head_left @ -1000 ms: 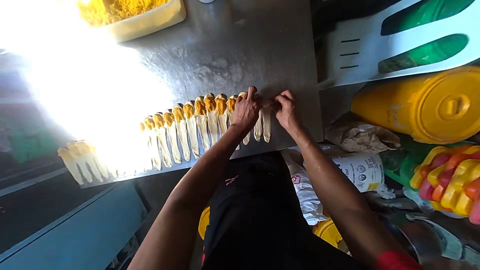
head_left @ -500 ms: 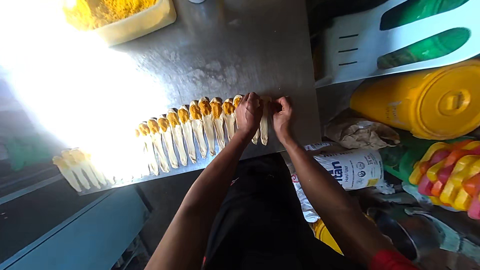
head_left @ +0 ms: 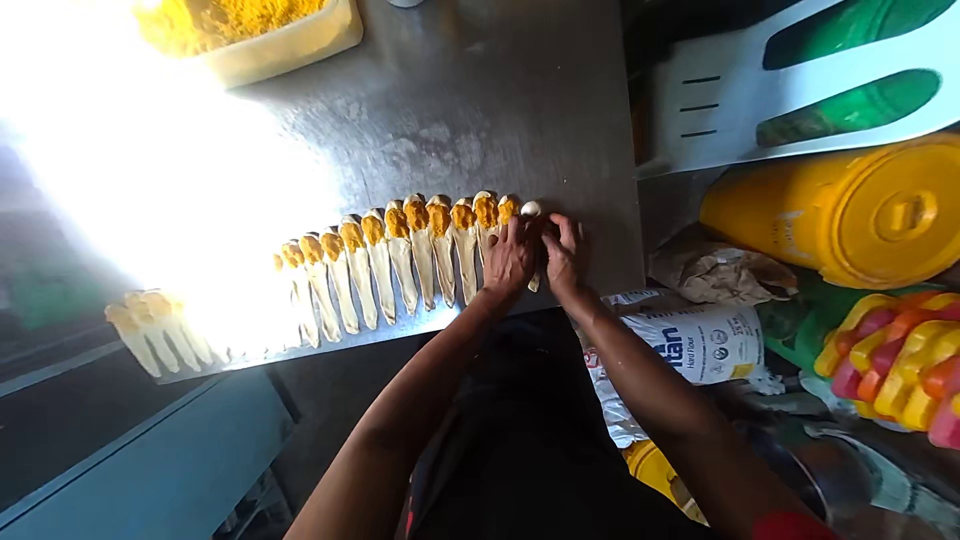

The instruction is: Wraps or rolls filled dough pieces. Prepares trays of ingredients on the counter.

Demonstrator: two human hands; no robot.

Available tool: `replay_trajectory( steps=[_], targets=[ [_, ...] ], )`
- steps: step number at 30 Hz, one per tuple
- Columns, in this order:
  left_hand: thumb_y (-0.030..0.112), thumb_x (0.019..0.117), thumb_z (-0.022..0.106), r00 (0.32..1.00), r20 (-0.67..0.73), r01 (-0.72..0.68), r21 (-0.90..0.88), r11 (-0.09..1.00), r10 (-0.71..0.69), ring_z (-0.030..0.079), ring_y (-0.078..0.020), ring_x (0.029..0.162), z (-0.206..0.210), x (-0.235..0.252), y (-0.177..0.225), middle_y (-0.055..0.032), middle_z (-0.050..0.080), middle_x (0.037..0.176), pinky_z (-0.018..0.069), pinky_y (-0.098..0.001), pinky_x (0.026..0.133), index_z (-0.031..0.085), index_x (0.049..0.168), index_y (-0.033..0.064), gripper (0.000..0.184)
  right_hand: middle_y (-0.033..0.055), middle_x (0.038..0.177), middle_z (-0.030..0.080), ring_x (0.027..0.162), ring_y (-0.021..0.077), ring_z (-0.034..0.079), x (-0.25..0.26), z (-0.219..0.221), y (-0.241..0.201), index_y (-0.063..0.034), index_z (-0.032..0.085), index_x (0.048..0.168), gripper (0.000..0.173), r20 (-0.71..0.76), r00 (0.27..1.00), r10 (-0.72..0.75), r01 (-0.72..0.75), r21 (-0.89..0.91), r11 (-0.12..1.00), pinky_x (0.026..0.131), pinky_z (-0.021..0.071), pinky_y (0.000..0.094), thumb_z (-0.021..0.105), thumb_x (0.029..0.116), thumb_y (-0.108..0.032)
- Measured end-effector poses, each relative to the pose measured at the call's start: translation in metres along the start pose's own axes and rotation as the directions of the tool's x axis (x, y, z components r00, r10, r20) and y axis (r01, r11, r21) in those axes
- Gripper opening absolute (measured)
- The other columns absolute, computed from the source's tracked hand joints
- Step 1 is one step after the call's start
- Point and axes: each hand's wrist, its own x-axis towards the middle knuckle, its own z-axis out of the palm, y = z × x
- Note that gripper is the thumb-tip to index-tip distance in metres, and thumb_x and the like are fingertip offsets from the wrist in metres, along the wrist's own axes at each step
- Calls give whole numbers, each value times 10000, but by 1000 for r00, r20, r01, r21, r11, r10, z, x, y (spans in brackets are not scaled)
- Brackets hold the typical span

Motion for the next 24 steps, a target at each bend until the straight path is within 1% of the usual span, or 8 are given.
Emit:
replay_trajectory(
  steps=[3, 6, 9, 11, 14, 17, 22, 24],
  targets=[
    [118, 972, 619, 994, 107, -39, 58, 998, 33, 629, -317, 1084, -19, 3, -2, -126, 536, 1391, 563, -488, 750, 643, 1349, 159, 381, 138, 1356, 607, 1236, 369, 565, 17, -28, -6, -121, 772, 1036, 234, 129, 991, -26, 37, -87, 995, 945, 488, 590, 646, 904, 26],
    [96, 941, 663, 994, 107, -23, -73, 997, 31, 665, -309, 964, -34, -4, -4, -171, 532, 1355, 603, -462, 775, 634, 1358, 85, 419, 103, 1224, 684, 1097, 293, 656, 38, -49, -8, -117, 769, 1128, 251, 51, 996, -68, 69, -22, 997, 889, 536, 518, 592, 963, -49],
    [101, 983, 606, 993, 38, -102, -231, 968, 114, 686, -267, 940, -24, -36, -6, -163, 518, 1416, 621, -408, 785, 694, 1198, 32, 243, 124, 1118, 701, 997, 270, 690, 68, -28, -7, -93, 738, 1193, 302, -65, 993, -102, 101, -10, 995, 832, 585, 439, 592, 1035, -304],
    [107, 1005, 558, 981, 55, -168, -251, 953, 187, 683, -280, 1057, -6, -60, -2, -175, 501, 1475, 609, -400, 866, 702, 1108, 30, 194, 146, 1012, 689, 912, 296, 690, 83, -2, -7, -51, 733, 1020, 440, -54, 981, -186, 182, -75, 981, 749, 585, 455, 579, 1025, -463],
    [86, 1029, 496, 938, 207, -256, -126, 959, 277, 389, -371, 1480, 14, -82, 8, -242, 368, 1603, 390, -472, 1194, 642, 1284, -22, 313, 163, 806, 647, 743, 326, 676, 109, 17, -9, -18, 659, 788, 561, -5, 949, -316, 311, -162, 937, 632, 547, 472, 524, 1045, -498],
    [57, 1059, 386, 915, 302, -306, 89, 948, 267, 160, -398, 1578, 33, -103, 16, -270, 187, 1681, 249, -535, 1267, 515, 1419, -93, 410, 150, 717, 621, 660, 327, 655, 132, 12, -13, -15, 645, 742, 602, 8, 940, -342, 336, -196, 921, 578, 500, 487, 504, 1049, -514],
    [3, 1053, 341, 937, 186, -329, 183, 926, 296, 182, -344, 1583, 57, -122, 7, -204, 182, 1703, 261, -482, 1276, 575, 1348, -86, 386, 163, 850, 663, 832, 345, 681, 157, 17, -12, -35, 665, 811, 585, -99, 952, -291, 247, -318, 915, 661, 501, 501, 465, 1064, -524],
    [23, 1056, 357, 925, 198, -357, 153, 921, 325, 154, -360, 1586, 56, -125, 4, -224, 165, 1702, 239, -517, 1277, 611, 1298, -72, 363, 178, 1153, 648, 1128, 371, 612, 149, 21, -11, -48, 672, 1086, 553, -66, 969, -237, 199, -357, 913, 866, 495, 539, 411, 1068, -535]
  ],
)
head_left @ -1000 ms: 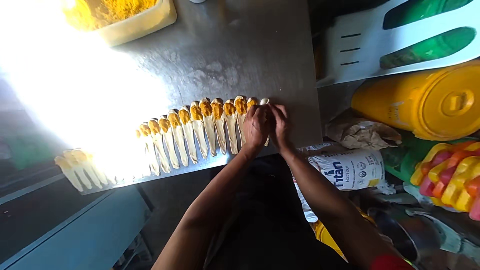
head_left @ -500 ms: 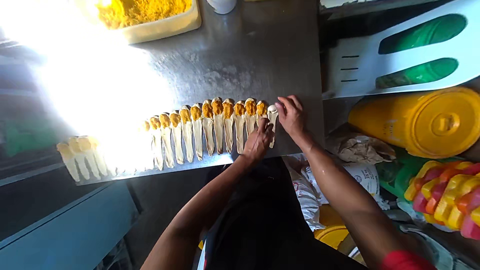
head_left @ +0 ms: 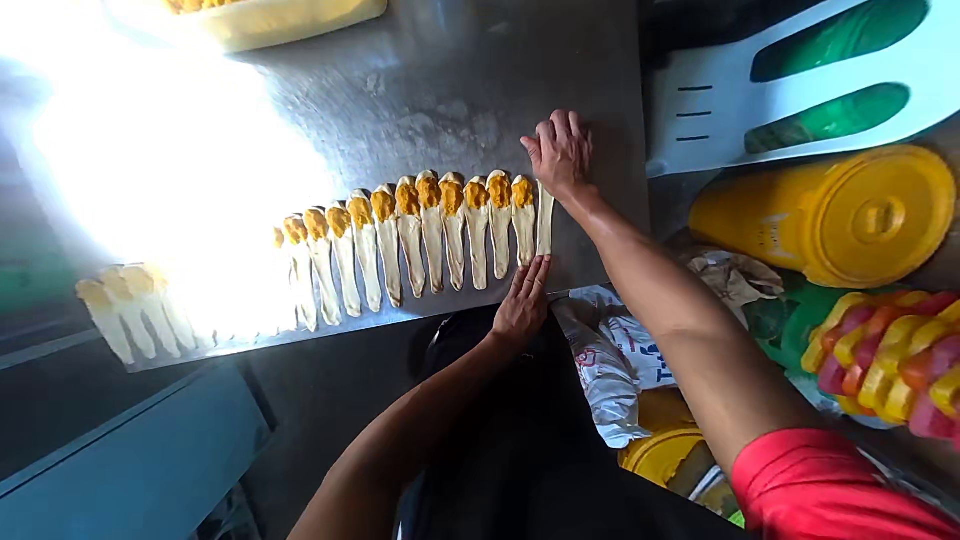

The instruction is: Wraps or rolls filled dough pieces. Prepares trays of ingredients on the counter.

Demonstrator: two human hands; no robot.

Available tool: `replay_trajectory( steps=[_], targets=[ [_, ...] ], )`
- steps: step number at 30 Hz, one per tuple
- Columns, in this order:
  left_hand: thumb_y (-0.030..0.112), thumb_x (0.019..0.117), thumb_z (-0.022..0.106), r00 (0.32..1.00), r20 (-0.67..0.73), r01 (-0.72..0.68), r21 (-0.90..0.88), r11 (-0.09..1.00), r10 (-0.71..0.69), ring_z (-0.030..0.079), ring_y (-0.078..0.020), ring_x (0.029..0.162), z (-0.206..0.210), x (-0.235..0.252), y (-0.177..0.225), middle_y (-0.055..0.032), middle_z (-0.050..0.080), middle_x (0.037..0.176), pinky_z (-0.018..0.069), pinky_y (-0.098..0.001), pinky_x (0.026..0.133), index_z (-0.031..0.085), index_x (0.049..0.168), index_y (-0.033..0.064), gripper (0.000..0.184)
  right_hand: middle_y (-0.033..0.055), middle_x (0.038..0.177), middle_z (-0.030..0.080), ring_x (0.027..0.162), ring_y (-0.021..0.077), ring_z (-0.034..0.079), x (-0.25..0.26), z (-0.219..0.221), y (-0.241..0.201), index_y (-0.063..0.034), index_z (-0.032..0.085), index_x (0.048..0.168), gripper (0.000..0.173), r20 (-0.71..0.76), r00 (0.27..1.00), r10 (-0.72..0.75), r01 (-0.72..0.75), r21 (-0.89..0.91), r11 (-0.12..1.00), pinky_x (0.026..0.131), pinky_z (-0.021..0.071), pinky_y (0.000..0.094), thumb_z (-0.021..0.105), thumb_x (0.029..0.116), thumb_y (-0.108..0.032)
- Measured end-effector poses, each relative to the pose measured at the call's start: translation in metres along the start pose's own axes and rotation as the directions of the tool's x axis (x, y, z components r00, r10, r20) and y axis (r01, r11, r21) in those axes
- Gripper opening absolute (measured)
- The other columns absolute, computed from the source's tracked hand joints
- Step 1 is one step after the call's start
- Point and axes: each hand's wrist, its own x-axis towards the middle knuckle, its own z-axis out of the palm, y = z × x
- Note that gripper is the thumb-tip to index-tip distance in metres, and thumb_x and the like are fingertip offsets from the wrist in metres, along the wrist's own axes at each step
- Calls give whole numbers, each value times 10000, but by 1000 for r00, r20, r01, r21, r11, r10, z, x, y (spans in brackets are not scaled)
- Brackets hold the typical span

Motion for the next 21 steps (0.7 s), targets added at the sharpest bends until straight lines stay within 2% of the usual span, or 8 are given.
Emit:
replay_trajectory(
  steps=[2, 3, 5, 8, 11, 14, 17, 21],
  targets=[
    [46, 1067, 359, 999, -8, -40, -32, 999, 40, 163, -365, 1584, 4, -6, -3, -239, 180, 1694, 244, -504, 1277, 638, 1241, -68, 349, 172, 1601, 413, 1511, 368, 334, -23, -3, -8, -67, 472, 1513, 727, 120, 990, 68, -69, 1, 998, 1195, 296, 596, 335, 1054, -614],
    [45, 1067, 361, 998, -6, -56, -49, 997, 56, 156, -359, 1586, 7, -10, -4, -236, 173, 1696, 242, -490, 1281, 647, 1216, -70, 342, 182, 1680, 270, 1573, 358, 200, -44, -5, -13, -38, 357, 1582, 796, 156, 985, 70, -74, 19, 997, 1252, 199, 590, 315, 1050, -628],
    [43, 1068, 364, 997, -26, -76, -56, 996, 74, 161, -347, 1587, 18, -15, -6, -219, 183, 1699, 237, -481, 1283, 660, 1195, -71, 342, 200, 1714, 142, 1599, 341, 98, -96, -19, -25, 10, 239, 1616, 848, 212, 976, 42, -56, 59, 997, 1286, 129, 570, 318, 1050, -617],
    [14, 1049, 385, 997, -20, -74, -51, 996, 73, 257, -353, 1559, 25, -21, -2, -203, 339, 1646, 245, -529, 1267, 665, 1196, -54, 323, 180, 1710, 181, 1585, 311, 184, -175, -52, -47, -2, 257, 1615, 763, 268, 964, -5, -34, 141, 990, 1279, 200, 532, 437, 1063, -496],
    [38, 1056, 389, 998, 32, -46, -100, 994, 50, 194, -372, 1574, 13, -22, 4, -217, 308, 1656, 200, -573, 1270, 639, 1275, -38, 341, 137, 1585, 455, 1467, 291, 431, -195, -61, -50, -85, 496, 1512, 561, 137, 991, 10, -36, 184, 982, 1195, 367, 505, 512, 1052, -407],
    [82, 1074, 374, 997, 24, -67, -111, 992, 70, 153, -367, 1585, 10, -20, 4, -246, 238, 1674, 201, -515, 1286, 635, 1263, -57, 351, 168, 1276, 652, 1189, 337, 624, -163, -40, -43, -81, 671, 1264, 428, 45, 996, 76, -82, 142, 986, 965, 520, 511, 524, 1045, -418],
    [52, 1073, 343, 998, 21, -59, -84, 995, 61, 113, -323, 1598, 16, -21, 3, -216, 157, 1706, 207, -443, 1295, 625, 1271, -73, 367, 152, 929, 692, 890, 323, 692, -120, -19, -37, -46, 693, 883, 491, 15, 1000, 23, -24, 97, 995, 756, 551, 489, 520, 1051, -474],
    [63, 1070, 356, 999, -17, -33, -55, 998, 32, 113, -315, 1599, 12, -17, 4, -202, 147, 1711, 194, -463, 1295, 636, 1270, -62, 365, 148, 763, 648, 735, 332, 671, -52, -35, -26, -20, 663, 768, 591, 29, 998, -55, 51, 117, 992, 630, 497, 506, 489, 1057, -506]
  ],
)
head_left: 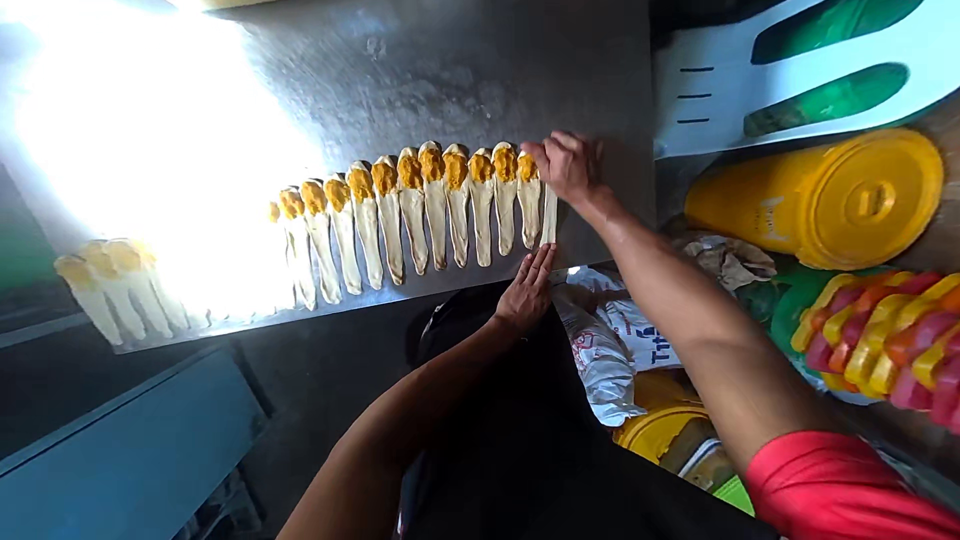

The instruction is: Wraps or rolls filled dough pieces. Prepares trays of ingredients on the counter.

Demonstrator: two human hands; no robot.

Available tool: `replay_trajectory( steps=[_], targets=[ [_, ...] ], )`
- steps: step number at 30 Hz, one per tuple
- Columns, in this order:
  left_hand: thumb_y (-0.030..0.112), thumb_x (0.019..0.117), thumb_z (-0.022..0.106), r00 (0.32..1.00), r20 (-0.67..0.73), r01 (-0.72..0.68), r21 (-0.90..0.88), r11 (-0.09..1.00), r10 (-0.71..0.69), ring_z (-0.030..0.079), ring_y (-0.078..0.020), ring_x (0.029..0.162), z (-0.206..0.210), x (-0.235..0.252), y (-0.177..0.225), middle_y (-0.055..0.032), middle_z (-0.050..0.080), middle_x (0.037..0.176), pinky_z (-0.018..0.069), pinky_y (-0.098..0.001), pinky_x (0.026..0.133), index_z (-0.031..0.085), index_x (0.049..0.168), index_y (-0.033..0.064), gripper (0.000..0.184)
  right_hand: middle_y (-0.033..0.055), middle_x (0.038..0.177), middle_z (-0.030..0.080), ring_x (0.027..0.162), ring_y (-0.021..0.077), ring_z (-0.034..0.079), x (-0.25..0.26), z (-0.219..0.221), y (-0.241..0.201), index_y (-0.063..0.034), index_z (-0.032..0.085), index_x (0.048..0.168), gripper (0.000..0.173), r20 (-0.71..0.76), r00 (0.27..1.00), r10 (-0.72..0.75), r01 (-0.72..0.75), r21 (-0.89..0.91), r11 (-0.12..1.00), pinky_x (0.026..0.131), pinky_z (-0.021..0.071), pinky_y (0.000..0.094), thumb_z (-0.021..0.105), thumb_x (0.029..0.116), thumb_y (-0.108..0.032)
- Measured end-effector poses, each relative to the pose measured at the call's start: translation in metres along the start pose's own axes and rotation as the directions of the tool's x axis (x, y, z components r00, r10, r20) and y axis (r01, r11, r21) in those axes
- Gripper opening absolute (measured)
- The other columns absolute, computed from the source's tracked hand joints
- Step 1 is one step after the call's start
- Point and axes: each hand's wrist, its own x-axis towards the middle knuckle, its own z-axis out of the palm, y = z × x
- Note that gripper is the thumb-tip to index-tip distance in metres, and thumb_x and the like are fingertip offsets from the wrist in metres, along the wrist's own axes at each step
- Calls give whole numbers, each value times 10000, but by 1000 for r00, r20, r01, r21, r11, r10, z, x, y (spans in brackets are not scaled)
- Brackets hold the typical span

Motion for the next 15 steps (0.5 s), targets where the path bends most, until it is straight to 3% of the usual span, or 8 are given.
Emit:
replay_trajectory(
  steps=[3, 5, 7, 8, 9, 11, 13, 15],
  targets=[
    [62, 1075, 347, 998, -59, 6, 49, 999, -3, 127, -325, 1596, 2, 3, -1, -215, 145, 1708, 213, -470, 1290, 612, 1302, -73, 375, 145, 729, 635, 726, 325, 668, 30, 5, 13, -21, 646, 735, 652, -67, 998, -1, -2, -43, 999, 650, 492, 499, 453, 1058, -552],
    [61, 1074, 356, 997, -83, 9, 44, 999, -5, 144, -315, 1594, 8, 2, 0, -202, 149, 1711, 235, -446, 1286, 614, 1297, -72, 366, 145, 821, 668, 837, 323, 681, 26, 19, 20, -37, 678, 799, 609, -115, 993, 2, -13, -94, 995, 733, 517, 487, 464, 1057, -546],
    [41, 1065, 368, 998, -62, 8, 37, 999, -6, 143, -328, 1593, 9, -1, 2, -209, 147, 1710, 242, -459, 1284, 617, 1293, -79, 358, 186, 1211, 651, 1195, 378, 594, 2, 21, 14, -43, 679, 1159, 568, -17, 998, 65, -67, -113, 991, 968, 486, 549, 431, 1059, -544],
    [33, 1062, 371, 999, -44, 8, 36, 999, -7, 134, -333, 1594, 10, -2, 3, -211, 141, 1710, 238, -469, 1285, 620, 1289, -80, 356, 185, 1442, 553, 1391, 380, 467, -15, 20, 7, -63, 586, 1390, 633, 37, 993, 109, -104, -118, 988, 1108, 398, 577, 403, 1053, -566],
    [28, 1060, 369, 1000, -19, 6, 41, 999, -5, 116, -335, 1596, 12, -4, 5, -210, 131, 1712, 225, -480, 1287, 620, 1288, -79, 355, 177, 1627, 373, 1536, 371, 283, -38, 18, -1, -70, 429, 1549, 718, 106, 984, 145, -132, -115, 984, 1208, 280, 604, 378, 1048, -581],
    [19, 1060, 355, 1000, 2, 0, 49, 999, 0, 150, -339, 1590, 17, -7, 6, -200, 201, 1700, 221, -502, 1284, 624, 1285, -74, 363, 174, 1712, 177, 1596, 341, 112, -89, 7, -19, -23, 256, 1620, 822, 210, 965, 156, -140, -90, 986, 1271, 156, 607, 359, 1044, -601],
    [17, 1058, 341, 1000, 18, -13, 22, 1000, 13, 264, -350, 1557, 17, -8, 5, -200, 353, 1641, 233, -536, 1268, 593, 1343, -59, 388, 163, 1714, 177, 1593, 314, 147, -143, -8, -34, -20, 239, 1623, 805, 258, 959, 120, -114, -39, 993, 1279, 166, 576, 381, 1052, -570],
    [34, 1067, 322, 998, 15, -55, -13, 998, 55, 274, -343, 1553, 11, -10, 1, -200, 374, 1629, 204, -536, 1275, 524, 1436, -42, 427, 129, 1666, 330, 1534, 280, 322, -173, -15, -38, -78, 374, 1590, 690, 205, 975, 87, -97, 40, 994, 1253, 269, 524, 447, 1057, -510]
  ],
)
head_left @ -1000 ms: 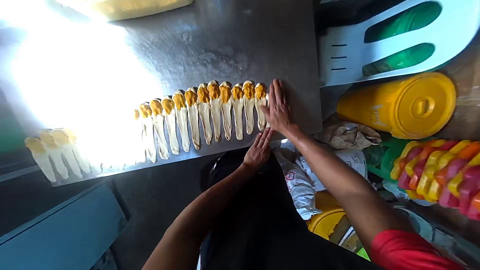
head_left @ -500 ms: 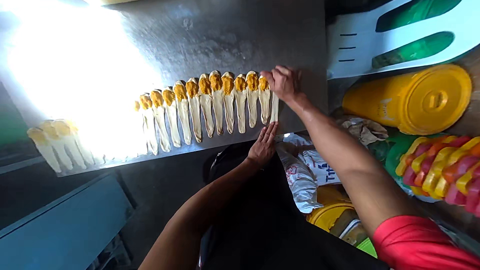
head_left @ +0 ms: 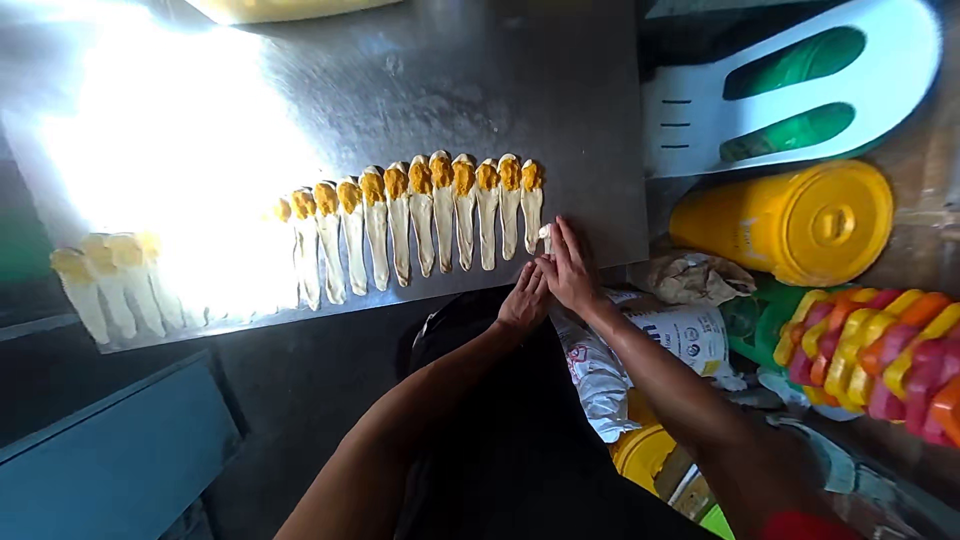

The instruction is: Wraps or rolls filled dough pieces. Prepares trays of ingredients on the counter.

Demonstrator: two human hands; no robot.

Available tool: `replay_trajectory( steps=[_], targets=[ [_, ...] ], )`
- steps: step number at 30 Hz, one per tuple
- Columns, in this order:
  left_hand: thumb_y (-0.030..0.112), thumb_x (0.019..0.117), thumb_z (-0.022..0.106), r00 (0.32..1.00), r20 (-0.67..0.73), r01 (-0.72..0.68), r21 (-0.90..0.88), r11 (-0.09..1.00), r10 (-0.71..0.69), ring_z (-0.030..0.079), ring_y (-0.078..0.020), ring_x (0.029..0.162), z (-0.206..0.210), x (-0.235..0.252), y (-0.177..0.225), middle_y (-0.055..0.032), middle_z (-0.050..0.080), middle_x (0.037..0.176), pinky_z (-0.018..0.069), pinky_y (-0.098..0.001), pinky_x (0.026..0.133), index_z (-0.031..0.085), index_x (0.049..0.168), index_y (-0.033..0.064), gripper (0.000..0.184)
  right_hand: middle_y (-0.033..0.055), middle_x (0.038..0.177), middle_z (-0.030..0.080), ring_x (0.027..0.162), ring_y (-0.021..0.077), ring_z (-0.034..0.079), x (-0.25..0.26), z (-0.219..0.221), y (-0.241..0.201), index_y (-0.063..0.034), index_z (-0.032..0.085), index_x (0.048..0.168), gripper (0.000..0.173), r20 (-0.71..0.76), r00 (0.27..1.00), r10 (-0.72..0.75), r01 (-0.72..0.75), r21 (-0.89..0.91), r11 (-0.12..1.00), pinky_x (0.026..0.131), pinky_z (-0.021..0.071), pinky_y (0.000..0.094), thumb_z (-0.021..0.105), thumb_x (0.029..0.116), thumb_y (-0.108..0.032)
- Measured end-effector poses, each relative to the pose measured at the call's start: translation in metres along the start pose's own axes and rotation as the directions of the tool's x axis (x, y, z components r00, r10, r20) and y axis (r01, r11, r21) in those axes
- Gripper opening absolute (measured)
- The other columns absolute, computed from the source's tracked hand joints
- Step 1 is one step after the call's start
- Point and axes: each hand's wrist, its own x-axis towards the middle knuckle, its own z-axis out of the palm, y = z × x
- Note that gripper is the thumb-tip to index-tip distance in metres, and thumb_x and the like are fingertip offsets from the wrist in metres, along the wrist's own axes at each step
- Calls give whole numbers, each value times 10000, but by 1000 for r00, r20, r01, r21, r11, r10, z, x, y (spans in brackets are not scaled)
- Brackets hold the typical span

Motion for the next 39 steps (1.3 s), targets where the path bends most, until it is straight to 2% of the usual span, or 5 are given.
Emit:
replay_trajectory(
  steps=[14, 19, 24, 28, 39],
  targets=[
    [122, 1051, 513, 990, -140, -63, -367, 928, 12, 378, -259, 1509, -33, -76, -29, -161, 429, 1597, 312, -440, 1255, 684, 1126, -26, 238, 173, 1694, 243, 1589, 332, 162, -24, 24, -7, -24, 335, 1592, 743, -51, 998, -23, 22, -18, 1000, 1277, 144, 616, 422, 1060, -535],
    [184, 968, 676, 766, -32, 383, -779, 496, -642, 730, -197, 894, -68, -110, -50, -82, 739, 1029, 621, -442, 823, 623, 1207, 46, 281, 128, 1337, 664, 1342, 301, 565, -63, 24, -26, -107, 661, 1352, 369, -179, 983, 39, -34, 34, 999, 1153, 439, 502, 624, 1000, -211],
    [90, 971, 702, 660, 204, 52, -973, -227, -723, 736, -324, 1041, -98, -76, -76, -179, 725, 1194, 631, -494, 901, 523, 1341, -6, 422, 106, 1069, 721, 962, 239, 710, 6, -27, -60, -96, 701, 1181, 328, 17, 948, 319, -301, 378, 875, 855, 604, 469, 752, 895, -248],
    [84, 1046, 560, 780, 175, -150, -879, -452, -600, 699, -341, 1081, -155, -34, -97, -239, 669, 1242, 585, -504, 959, 470, 1457, -14, 433, 44, 1411, 628, 1326, 178, 566, 69, -72, -79, -136, 678, 1355, 531, -2, 1000, 14, -9, 685, 728, 1122, 488, 418, 781, 902, -393],
    [317, 1028, 622, 413, -364, 101, -893, 439, -835, 679, -192, 908, -398, 79, -341, -132, 682, 1059, 591, -367, 814, 599, 1283, -18, 422, 138, 1157, 731, 1060, 169, 715, 94, -104, 28, -6, 701, 1225, 307, -4, 973, 231, -179, 621, 763, 962, 593, 358, 584, 1043, -224]
  ],
)
